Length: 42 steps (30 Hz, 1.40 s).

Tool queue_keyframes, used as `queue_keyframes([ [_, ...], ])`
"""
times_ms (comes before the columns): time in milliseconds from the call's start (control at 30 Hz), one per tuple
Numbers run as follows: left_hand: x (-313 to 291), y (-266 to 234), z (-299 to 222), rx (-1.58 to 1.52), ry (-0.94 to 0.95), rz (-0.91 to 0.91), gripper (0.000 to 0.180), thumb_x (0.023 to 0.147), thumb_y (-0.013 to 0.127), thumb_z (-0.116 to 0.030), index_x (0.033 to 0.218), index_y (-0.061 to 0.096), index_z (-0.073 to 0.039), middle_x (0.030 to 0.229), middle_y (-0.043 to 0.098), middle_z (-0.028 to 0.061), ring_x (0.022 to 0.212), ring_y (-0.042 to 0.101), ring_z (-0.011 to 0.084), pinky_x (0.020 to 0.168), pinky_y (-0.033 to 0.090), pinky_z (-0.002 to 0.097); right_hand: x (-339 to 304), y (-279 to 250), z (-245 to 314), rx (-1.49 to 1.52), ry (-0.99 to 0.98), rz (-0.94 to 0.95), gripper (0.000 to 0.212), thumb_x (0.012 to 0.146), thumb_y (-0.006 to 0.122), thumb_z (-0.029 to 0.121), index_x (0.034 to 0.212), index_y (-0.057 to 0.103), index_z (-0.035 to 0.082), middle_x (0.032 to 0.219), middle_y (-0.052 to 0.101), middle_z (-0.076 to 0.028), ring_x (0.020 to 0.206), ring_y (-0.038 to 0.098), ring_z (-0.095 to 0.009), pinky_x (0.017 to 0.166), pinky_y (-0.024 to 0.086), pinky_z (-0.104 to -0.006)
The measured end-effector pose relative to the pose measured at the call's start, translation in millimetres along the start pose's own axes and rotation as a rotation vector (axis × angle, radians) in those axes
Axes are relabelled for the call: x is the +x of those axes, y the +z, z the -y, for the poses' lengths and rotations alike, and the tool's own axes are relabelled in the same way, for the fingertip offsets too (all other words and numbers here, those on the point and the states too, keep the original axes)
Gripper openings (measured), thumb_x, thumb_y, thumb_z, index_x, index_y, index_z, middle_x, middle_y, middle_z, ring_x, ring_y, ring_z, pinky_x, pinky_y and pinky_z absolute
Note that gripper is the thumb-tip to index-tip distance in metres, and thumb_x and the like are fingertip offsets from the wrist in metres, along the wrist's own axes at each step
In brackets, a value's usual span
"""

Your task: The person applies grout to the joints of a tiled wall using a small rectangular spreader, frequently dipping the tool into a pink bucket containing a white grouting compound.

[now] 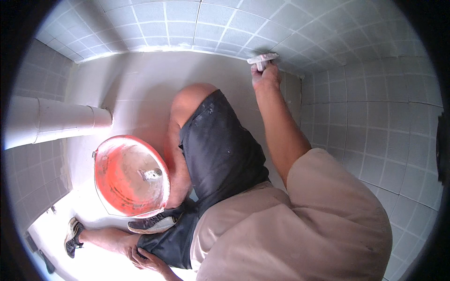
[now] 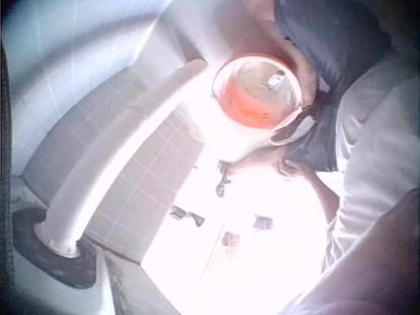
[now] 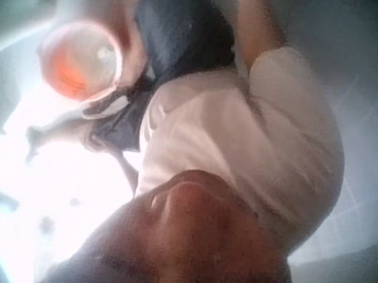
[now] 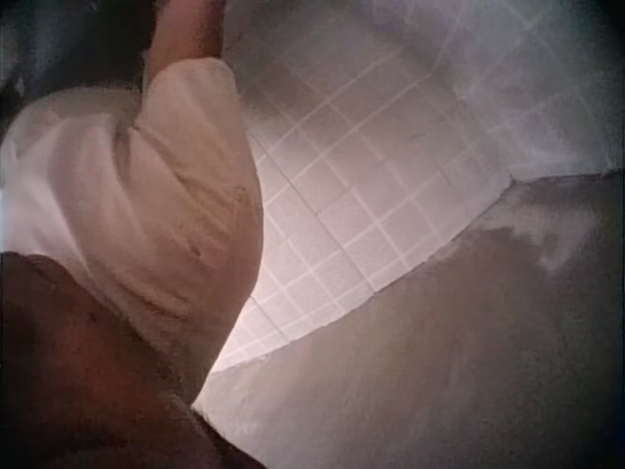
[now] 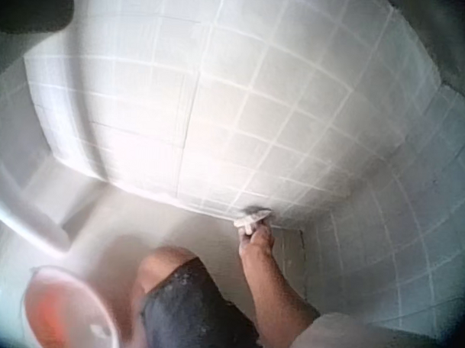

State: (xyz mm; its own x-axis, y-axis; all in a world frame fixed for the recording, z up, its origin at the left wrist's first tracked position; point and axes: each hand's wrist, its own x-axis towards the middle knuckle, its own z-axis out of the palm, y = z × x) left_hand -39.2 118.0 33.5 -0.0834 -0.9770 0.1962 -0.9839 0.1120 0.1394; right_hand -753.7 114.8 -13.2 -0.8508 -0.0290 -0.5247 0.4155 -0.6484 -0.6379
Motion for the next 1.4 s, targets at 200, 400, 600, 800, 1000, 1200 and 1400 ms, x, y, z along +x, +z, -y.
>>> queue_keyframes([
  [200,-2.6,-4.4,2.8,0.013,-0.012,0.007,0.039,0.099,0.049,-0.036,0.111,0.067,-0.004,0.127,0.061,0.0131,0.119,0.054,0.0311,0.103,0.037,0.0481,-50.5,14.4,-39.7,-0.237,0.011,-0.029,0.025,0.092,0.062,0.016,0.115,0.059,0.006,0.107,0.062,-0.011,0.089,0.064,-0.020,0.063,0.053,-0.0283],
  [400,-8.6,5.4,13.3,0.004,-0.037,-0.046,0.037,0.098,0.050,-0.035,0.110,0.068,-0.005,0.125,0.062,0.0115,0.119,0.055,0.0307,0.102,0.037,0.0478,-21.2,23.2,-2.8,-0.222,-0.033,0.027,0.024,0.100,0.052,0.018,0.121,0.056,0.007,0.109,0.063,-0.009,0.096,0.063,-0.020,0.076,0.054,-0.0322],
  [600,0.9,3.3,6.0,0.063,-0.002,-0.015,0.039,0.098,0.049,-0.037,0.110,0.068,-0.004,0.124,0.062,0.0117,0.118,0.055,0.0311,0.101,0.038,0.0481,-57.2,40.1,10.6,-0.192,-0.249,0.025,0.027,0.096,0.050,0.008,0.122,0.058,0.010,0.108,0.062,-0.006,0.096,0.062,-0.018,0.074,0.051,-0.0329],
  [800,-4.1,3.3,8.8,0.070,-0.069,0.001,0.038,0.098,0.049,-0.037,0.109,0.068,-0.005,0.124,0.062,0.0115,0.119,0.055,0.0312,0.101,0.038,0.0481,-42.3,14.0,-34.7,-0.208,-0.026,0.070,0.021,0.095,0.048,0.012,0.111,0.062,0.008,0.098,0.063,-0.009,0.086,0.062,-0.021,0.063,0.050,-0.0340],
  [1000,-4.9,1.0,5.9,-0.025,-0.054,-0.034,0.039,0.098,0.049,-0.037,0.111,0.067,-0.005,0.125,0.062,0.0120,0.120,0.054,0.0311,0.102,0.037,0.0478,37.3,-21.0,-6.2,0.233,0.237,0.081,0.018,0.096,0.042,0.024,0.089,0.057,0.017,0.083,0.055,0.001,0.069,0.046,-0.015,0.056,0.034,-0.0322],
  [1200,-4.1,-6.7,8.3,0.038,-0.057,-0.024,0.038,0.098,0.049,-0.036,0.109,0.068,-0.005,0.123,0.062,0.0119,0.119,0.055,0.0303,0.102,0.038,0.0470,2.5,-6.5,29.9,0.153,0.217,0.303,0.026,0.096,0.046,0.029,0.108,0.063,0.013,0.106,0.062,-0.009,0.097,0.057,-0.025,0.084,0.043,-0.0418],
  [1400,1.5,2.9,-10.2,0.016,-0.065,-0.006,0.039,0.098,0.049,-0.037,0.110,0.068,-0.005,0.122,0.063,0.0117,0.118,0.055,0.0307,0.102,0.038,0.0472,-46.4,-5.0,89.4,-0.733,-0.944,0.438,0.037,0.089,0.058,0.004,0.126,0.061,0.004,0.101,0.063,-0.010,0.093,0.060,-0.026,0.078,0.050,-0.0407],
])
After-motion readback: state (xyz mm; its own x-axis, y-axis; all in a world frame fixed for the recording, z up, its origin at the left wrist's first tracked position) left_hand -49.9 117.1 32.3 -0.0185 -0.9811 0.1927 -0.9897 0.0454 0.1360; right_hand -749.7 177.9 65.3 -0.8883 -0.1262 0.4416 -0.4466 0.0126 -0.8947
